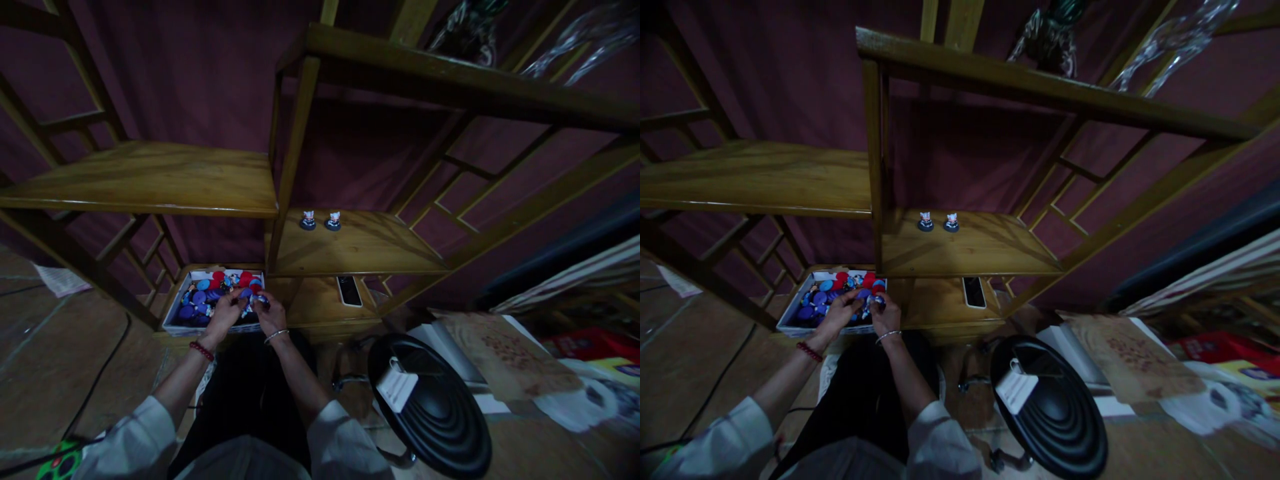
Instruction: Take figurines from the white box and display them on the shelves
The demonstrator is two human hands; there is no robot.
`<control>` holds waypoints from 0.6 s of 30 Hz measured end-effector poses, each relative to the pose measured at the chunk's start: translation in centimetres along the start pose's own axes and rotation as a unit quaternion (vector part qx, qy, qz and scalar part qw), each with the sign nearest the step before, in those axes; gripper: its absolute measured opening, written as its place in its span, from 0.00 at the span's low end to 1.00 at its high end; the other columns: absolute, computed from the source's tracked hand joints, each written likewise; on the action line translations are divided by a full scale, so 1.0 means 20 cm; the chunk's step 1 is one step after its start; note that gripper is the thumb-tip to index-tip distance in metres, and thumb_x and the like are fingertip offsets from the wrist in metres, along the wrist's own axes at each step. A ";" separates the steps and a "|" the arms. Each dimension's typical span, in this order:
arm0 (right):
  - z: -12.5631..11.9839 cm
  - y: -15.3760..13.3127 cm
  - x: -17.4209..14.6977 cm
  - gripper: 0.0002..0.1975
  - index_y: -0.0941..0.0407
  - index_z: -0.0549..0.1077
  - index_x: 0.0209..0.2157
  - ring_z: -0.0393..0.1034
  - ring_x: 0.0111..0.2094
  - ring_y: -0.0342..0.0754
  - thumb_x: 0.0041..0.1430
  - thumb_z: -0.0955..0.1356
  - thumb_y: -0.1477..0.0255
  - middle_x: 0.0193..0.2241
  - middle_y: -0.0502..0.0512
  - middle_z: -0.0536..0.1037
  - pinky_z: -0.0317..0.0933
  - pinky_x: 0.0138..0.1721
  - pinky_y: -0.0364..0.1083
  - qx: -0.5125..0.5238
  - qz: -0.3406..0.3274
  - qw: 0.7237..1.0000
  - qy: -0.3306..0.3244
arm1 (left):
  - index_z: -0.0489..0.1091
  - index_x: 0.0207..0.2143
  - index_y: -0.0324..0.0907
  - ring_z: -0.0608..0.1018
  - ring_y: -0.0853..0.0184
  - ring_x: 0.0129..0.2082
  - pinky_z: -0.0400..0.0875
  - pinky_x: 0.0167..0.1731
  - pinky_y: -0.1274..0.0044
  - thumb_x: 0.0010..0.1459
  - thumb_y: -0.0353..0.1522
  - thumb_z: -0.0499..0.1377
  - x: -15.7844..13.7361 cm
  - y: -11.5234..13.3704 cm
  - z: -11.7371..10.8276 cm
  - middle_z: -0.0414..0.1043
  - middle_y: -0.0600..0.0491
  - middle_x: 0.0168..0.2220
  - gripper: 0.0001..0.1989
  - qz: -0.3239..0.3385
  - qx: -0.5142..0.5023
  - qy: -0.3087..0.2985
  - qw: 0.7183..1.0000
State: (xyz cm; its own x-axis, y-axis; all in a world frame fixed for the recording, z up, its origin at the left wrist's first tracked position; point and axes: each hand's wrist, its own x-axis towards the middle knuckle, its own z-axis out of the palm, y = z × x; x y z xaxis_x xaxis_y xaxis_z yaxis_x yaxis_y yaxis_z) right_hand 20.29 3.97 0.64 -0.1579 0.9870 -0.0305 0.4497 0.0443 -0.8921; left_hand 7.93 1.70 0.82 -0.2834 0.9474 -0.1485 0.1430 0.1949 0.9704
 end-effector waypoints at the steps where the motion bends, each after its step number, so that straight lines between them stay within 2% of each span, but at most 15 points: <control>1: 0.00 0.00 -0.01 0.15 0.56 0.70 0.41 0.72 0.33 0.43 0.51 0.62 0.71 0.32 0.51 0.77 0.64 0.38 0.41 0.006 -0.012 1.000 0.009 | 0.71 0.42 0.37 0.70 0.70 0.25 0.63 0.26 0.79 0.45 0.35 0.54 -0.02 0.01 0.00 0.72 0.55 0.26 0.20 0.003 -0.002 -0.001 1.000; 5: -0.02 0.00 -0.05 0.15 0.54 0.70 0.42 0.71 0.34 0.45 0.50 0.62 0.72 0.34 0.51 0.77 0.64 0.40 0.43 0.029 -0.062 0.997 0.037 | 0.69 0.44 0.36 0.69 0.70 0.24 0.62 0.27 0.79 0.46 0.35 0.55 -0.08 0.07 0.00 0.70 0.55 0.24 0.22 0.023 -0.018 -0.014 0.999; 8: -0.05 -0.02 -0.07 0.16 0.54 0.69 0.42 0.71 0.36 0.46 0.50 0.63 0.72 0.37 0.52 0.76 0.64 0.40 0.44 0.034 -0.097 0.994 0.048 | 0.68 0.47 0.36 0.70 0.69 0.27 0.64 0.30 0.77 0.46 0.35 0.56 -0.13 0.10 0.00 0.71 0.54 0.26 0.24 0.024 -0.034 -0.023 0.999; 14: -0.12 -0.06 -0.14 0.13 0.56 0.68 0.39 0.70 0.31 0.45 0.50 0.65 0.69 0.31 0.52 0.75 0.65 0.34 0.43 0.053 -0.115 0.990 0.058 | 0.66 0.48 0.37 0.72 0.66 0.34 0.66 0.35 0.75 0.47 0.36 0.56 -0.22 0.14 -0.01 0.72 0.51 0.36 0.24 0.034 -0.060 -0.052 0.996; 18: -0.16 -0.09 -0.17 0.12 0.56 0.68 0.38 0.70 0.32 0.45 0.50 0.64 0.70 0.32 0.52 0.74 0.64 0.35 0.42 0.091 -0.135 0.985 0.054 | 0.66 0.48 0.37 0.72 0.66 0.32 0.65 0.36 0.75 0.48 0.36 0.56 -0.26 0.18 -0.02 0.72 0.52 0.32 0.24 0.067 -0.032 -0.064 0.995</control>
State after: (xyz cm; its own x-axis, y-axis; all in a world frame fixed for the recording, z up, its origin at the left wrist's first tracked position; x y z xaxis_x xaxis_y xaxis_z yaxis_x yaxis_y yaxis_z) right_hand 22.89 0.97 3.78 -0.1509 0.9540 0.2590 0.2370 0.2893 -0.9275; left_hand 9.65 -2.69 5.15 -0.1418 0.9892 -0.0365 0.1085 0.0522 0.9927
